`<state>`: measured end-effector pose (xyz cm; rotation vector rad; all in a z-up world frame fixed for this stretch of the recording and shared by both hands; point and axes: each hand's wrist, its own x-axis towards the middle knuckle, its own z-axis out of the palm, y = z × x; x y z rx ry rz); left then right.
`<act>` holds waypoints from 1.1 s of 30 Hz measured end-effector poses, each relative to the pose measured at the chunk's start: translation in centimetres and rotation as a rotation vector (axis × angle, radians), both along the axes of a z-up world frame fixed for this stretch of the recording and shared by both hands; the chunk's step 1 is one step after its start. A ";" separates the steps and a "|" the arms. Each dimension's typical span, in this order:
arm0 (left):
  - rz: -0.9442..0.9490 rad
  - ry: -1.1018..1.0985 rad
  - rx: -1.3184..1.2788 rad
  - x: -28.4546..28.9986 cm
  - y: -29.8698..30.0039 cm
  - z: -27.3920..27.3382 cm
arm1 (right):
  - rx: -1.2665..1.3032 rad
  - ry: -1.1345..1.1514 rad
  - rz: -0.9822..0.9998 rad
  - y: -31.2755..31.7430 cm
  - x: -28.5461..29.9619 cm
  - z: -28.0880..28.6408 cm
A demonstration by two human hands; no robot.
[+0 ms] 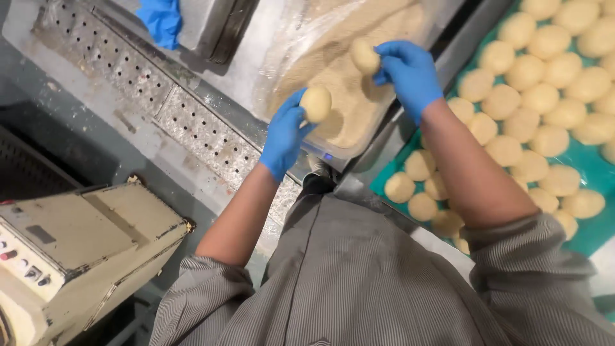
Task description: Coating dough balls with sesame seeds and arranging them on a tray.
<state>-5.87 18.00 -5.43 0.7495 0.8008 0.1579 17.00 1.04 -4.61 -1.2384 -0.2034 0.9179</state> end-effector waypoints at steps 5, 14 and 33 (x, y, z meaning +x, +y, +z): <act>-0.189 0.018 1.076 2.6 2.3 -2.7 | -0.626 -1.395 0.262 5.0 0.4 -1.7; -0.761 0.426 1.972 5.6 0.1 -5.7 | -0.741 -1.952 0.622 6.8 0.2 -5.6; -0.453 -0.052 0.744 3.8 2.4 2.1 | -0.461 -0.356 -0.554 -42.4 2.2 0.7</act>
